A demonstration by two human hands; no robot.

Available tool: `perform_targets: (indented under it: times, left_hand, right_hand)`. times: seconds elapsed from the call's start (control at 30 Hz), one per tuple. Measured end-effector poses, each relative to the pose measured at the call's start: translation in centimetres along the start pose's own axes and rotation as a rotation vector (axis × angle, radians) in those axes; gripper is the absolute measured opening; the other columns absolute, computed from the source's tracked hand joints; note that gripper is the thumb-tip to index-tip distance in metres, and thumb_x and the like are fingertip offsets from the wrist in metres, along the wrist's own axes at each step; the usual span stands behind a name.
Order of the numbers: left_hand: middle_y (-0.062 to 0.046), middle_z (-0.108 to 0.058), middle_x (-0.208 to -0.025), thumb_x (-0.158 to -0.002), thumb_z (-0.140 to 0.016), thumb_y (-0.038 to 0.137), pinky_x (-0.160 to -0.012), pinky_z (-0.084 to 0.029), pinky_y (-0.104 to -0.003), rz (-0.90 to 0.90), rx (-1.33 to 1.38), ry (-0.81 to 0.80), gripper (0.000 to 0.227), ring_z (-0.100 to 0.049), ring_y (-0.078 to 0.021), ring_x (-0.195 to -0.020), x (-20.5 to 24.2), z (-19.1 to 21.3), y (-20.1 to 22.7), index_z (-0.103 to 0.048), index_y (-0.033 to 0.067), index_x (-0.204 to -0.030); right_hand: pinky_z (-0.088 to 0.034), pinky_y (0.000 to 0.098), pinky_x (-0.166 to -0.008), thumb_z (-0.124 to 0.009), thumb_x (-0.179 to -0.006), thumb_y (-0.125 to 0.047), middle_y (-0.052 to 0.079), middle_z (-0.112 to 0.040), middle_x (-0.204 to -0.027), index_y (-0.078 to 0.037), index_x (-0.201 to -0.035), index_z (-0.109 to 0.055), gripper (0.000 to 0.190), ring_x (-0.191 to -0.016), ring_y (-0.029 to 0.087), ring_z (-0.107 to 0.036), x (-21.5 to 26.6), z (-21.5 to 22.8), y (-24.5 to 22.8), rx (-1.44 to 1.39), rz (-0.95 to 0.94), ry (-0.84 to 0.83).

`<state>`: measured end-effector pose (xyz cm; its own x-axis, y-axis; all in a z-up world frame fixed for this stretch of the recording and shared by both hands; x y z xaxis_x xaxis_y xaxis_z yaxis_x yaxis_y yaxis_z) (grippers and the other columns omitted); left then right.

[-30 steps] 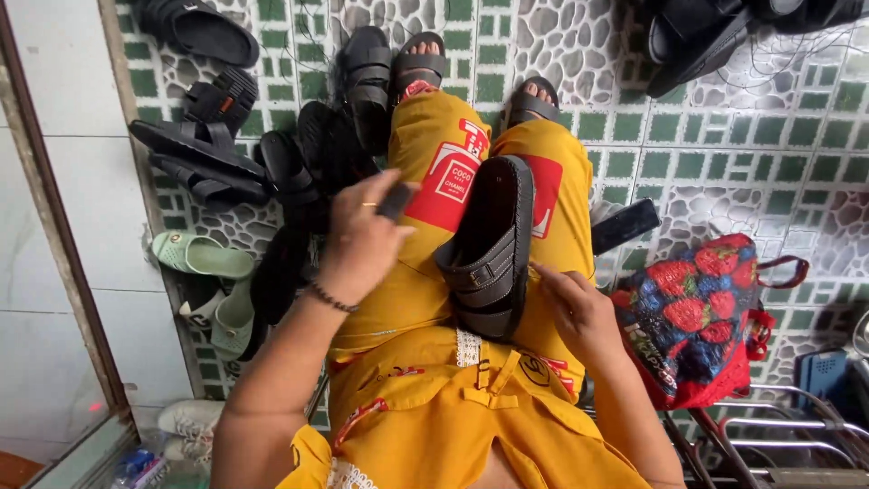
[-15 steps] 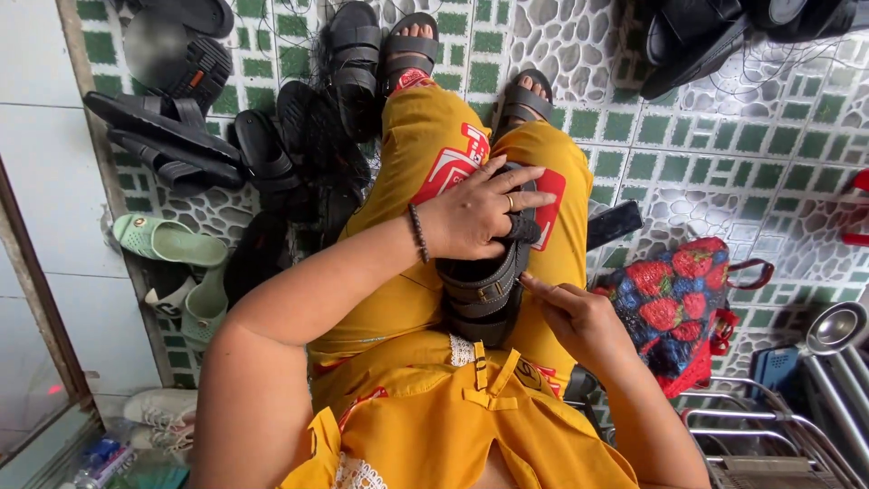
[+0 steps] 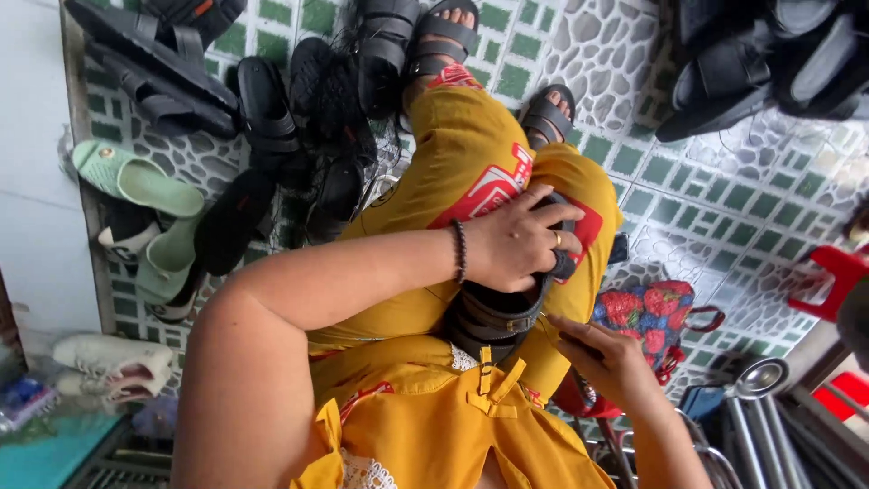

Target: The person sews a black sandal strap by hand using a needle and thread while sitting on a tiled floor.

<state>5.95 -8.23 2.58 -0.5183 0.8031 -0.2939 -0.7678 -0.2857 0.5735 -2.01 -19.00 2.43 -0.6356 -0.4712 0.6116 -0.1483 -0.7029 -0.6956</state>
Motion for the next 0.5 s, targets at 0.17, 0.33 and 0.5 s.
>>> perform_targets:
  times: [0.17,0.33,0.5]
  left_hand:
    - [0.001,-0.064,-0.113,-0.063,-0.07,0.025,-0.093,-0.033,-0.061,0.005,0.039,0.106,0.017,-0.046,-0.0331,-0.119,-0.2,0.8,-0.3,-0.077,0.016,-0.076]
    - [0.0,-0.063,-0.123,-0.068,-0.069,0.024,-0.104,-0.028,-0.065,0.083,0.004,0.05,0.013,-0.039,-0.0298,-0.129,0.4,0.5,-0.4,-0.077,0.017,-0.075]
    - [-0.015,-0.058,-0.121,-0.068,-0.081,0.032,-0.103,-0.04,-0.047,0.324,0.052,0.065,0.038,-0.053,-0.0302,-0.114,3.7,1.9,0.1,-0.07,0.0029,-0.09]
  right_hand:
    - [-0.053,0.0197,-0.045,-0.069,-0.081,-0.009,0.007,-0.075,-0.092,-0.005,-0.112,-0.067,0.032,-0.051,0.005,-0.063,-1.1,0.6,-1.9,-0.035,0.147,0.159]
    - [-0.052,0.023,-0.038,-0.065,-0.086,-0.02,0.006,-0.073,-0.077,-0.011,-0.111,-0.06,0.028,-0.041,0.01,-0.058,-1.9,-1.2,0.4,0.065,-0.178,0.059]
    - [-0.049,0.0187,-0.042,-0.066,-0.085,-0.016,0.003,-0.072,-0.081,-0.007,-0.111,-0.065,0.028,-0.047,0.005,-0.057,-0.6,-0.1,-3.5,0.102,0.081,0.212]
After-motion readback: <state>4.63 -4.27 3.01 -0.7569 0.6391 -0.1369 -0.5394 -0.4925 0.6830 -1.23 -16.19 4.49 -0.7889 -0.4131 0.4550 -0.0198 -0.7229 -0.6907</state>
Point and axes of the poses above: each hand's wrist, its own x-axis away from the middle knuckle, its own z-axis out of the back of the hand, y = z × x, the point moved 10 cm from there along -x, towards the middle knuckle
